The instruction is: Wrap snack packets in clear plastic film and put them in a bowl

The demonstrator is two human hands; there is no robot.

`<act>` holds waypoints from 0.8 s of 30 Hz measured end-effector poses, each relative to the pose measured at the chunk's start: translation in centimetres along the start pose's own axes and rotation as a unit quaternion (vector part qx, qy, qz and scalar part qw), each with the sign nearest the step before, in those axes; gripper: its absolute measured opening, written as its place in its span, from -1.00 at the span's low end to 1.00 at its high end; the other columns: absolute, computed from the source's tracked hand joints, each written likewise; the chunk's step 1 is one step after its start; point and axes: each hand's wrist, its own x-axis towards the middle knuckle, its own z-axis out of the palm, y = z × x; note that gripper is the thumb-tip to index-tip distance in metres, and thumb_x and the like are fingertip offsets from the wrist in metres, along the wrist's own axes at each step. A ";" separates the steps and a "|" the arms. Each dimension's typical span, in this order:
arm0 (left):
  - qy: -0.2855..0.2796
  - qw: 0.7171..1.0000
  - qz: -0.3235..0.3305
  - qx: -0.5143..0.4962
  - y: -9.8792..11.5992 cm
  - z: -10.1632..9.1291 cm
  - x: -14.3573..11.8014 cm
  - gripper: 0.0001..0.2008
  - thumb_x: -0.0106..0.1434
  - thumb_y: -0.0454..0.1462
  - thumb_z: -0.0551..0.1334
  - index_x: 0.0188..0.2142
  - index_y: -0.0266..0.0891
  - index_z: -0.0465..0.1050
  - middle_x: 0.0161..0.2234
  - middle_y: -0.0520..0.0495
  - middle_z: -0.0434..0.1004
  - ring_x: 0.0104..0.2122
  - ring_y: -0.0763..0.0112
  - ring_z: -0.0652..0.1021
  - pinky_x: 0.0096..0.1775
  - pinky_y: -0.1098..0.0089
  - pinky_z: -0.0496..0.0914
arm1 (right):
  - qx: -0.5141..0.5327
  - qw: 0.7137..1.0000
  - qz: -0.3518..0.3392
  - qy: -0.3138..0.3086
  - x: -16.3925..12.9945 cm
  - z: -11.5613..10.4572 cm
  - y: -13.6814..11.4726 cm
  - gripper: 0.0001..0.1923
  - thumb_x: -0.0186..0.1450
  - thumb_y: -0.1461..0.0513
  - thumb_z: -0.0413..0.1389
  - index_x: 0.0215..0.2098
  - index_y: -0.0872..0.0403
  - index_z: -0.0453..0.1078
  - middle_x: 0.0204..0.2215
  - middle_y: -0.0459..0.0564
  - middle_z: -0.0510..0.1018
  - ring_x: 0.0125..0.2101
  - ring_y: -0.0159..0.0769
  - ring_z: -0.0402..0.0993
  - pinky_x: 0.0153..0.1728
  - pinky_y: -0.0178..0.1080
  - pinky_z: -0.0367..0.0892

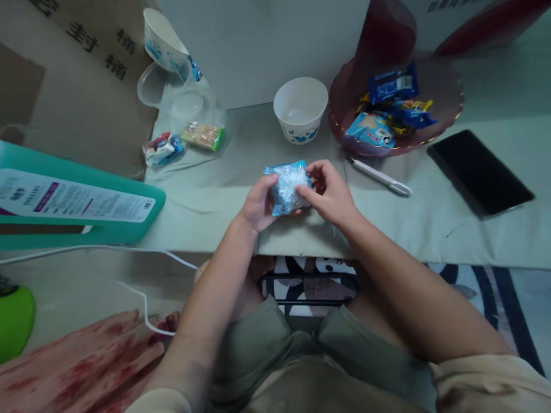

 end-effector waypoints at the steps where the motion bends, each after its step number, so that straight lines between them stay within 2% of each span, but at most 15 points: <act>1: 0.003 1.000 -0.002 -0.001 -0.6 0.1 0.3 -0.44 0.09 0.15 0.35 -0.05 -0.13 0.49 -0.13 -0.19 0.67 -0.12 -0.06 0.69 -0.25 0.05 0.66 | -0.017 1.000 0.003 0.000 0.0 -0.1 0.1 -0.59 0.14 0.06 0.29 -0.13 -0.03 0.28 -0.36 -0.18 0.39 -0.47 -0.42 0.24 -0.36 -0.25 0.22; 3: 0.034 0.999 0.011 0.010 -1.4 0.3 0.6 -0.42 0.01 0.04 0.46 -0.04 -0.13 0.45 -0.11 -0.18 0.67 -0.11 -0.03 0.69 -0.20 0.04 0.66 | -0.048 0.999 -0.007 0.007 -0.1 -0.7 0.2 -0.63 0.17 0.06 0.26 -0.14 -0.03 0.28 -0.34 -0.16 0.41 -0.45 -0.40 0.25 -0.34 -0.23 0.23; 6: 0.088 0.996 0.028 0.010 -1.7 0.5 1.2 -0.38 -0.05 -0.10 0.54 -0.05 -0.12 0.36 -0.09 -0.12 0.64 -0.10 0.03 0.68 -0.11 0.00 0.65 | -0.140 0.987 -0.054 0.059 -0.7 -2.7 -0.3 -0.79 0.25 0.11 0.17 -0.20 -0.01 0.31 -0.27 -0.05 0.46 -0.34 -0.29 0.36 -0.23 -0.17 0.29; 8: 0.112 0.993 0.036 -0.008 -1.6 0.4 1.6 -0.38 -0.04 -0.11 0.53 -0.04 -0.09 0.32 -0.07 -0.10 0.62 -0.08 0.06 0.68 -0.07 -0.03 0.63 | -0.257 0.958 -0.079 0.099 -1.5 -4.6 -0.7 -0.88 0.27 0.16 0.11 -0.23 0.01 0.36 -0.23 0.05 0.49 -0.21 -0.16 0.42 -0.11 -0.08 0.30; 11: 0.141 0.988 0.050 -0.025 -1.5 0.2 2.0 -0.38 -0.03 -0.10 0.52 -0.03 -0.07 0.32 -0.03 -0.11 0.60 -0.06 0.10 0.67 -0.06 0.04 0.61 | -0.430 0.889 -0.060 0.142 -2.5 -7.5 -0.4 -0.77 0.26 0.16 0.13 -0.14 0.05 0.44 -0.10 0.21 0.51 -0.02 0.07 0.39 0.00 0.07 0.25; 13: 0.148 0.987 0.065 -0.025 -1.7 -0.1 2.2 -0.37 -0.05 -0.05 0.54 -0.05 -0.07 0.34 -0.03 -0.12 0.60 -0.03 0.11 0.65 -0.04 0.11 0.59 | -0.495 0.855 -0.023 0.153 -2.9 -8.9 0.4 -0.66 0.24 0.16 0.15 -0.03 0.10 0.45 -0.06 0.28 0.50 0.00 0.15 0.36 -0.02 0.12 0.23; 15: 0.141 0.986 0.090 -0.008 -2.2 -0.2 2.4 -0.35 -0.05 0.02 0.54 -0.06 -0.07 0.34 -0.03 -0.13 0.59 0.03 0.10 0.62 0.01 0.14 0.55 | -0.521 0.841 0.002 0.141 -2.9 -9.6 1.3 -0.64 0.24 0.17 0.16 -0.02 0.12 0.44 -0.11 0.28 0.50 -0.04 0.14 0.36 -0.05 0.10 0.24; 17: 0.137 0.983 0.117 0.021 -2.7 -0.3 2.6 -0.35 -0.04 0.07 0.53 -0.06 -0.08 0.33 -0.03 -0.13 0.57 0.08 0.11 0.59 0.07 0.13 0.51 | -0.525 0.843 0.007 0.121 -2.7 -9.7 1.9 -0.74 0.27 0.19 0.13 -0.10 0.11 0.45 -0.21 0.24 0.49 -0.10 0.09 0.37 -0.10 0.06 0.24; 20: 0.154 0.977 0.137 0.049 -3.3 -0.3 2.9 -0.36 0.01 0.10 0.50 -0.06 -0.10 0.32 -0.02 -0.13 0.55 0.08 0.15 0.57 0.10 0.15 0.48 | -0.499 0.862 -0.003 0.090 -2.6 -8.8 1.7 -0.87 0.30 0.20 0.08 -0.23 0.04 0.43 -0.32 0.15 0.47 -0.21 0.00 0.37 -0.18 -0.02 0.22; 24: 0.201 0.965 0.166 0.025 -3.4 -0.6 3.0 -0.34 0.00 0.12 0.51 -0.06 -0.10 0.33 -0.02 -0.10 0.53 0.06 0.22 0.56 0.10 0.22 0.45 | -0.384 0.921 0.011 0.061 -2.8 -6.9 0.1 -0.87 0.34 0.14 0.07 -0.23 0.00 0.41 -0.40 0.03 0.50 -0.38 -0.15 0.36 -0.31 -0.12 0.20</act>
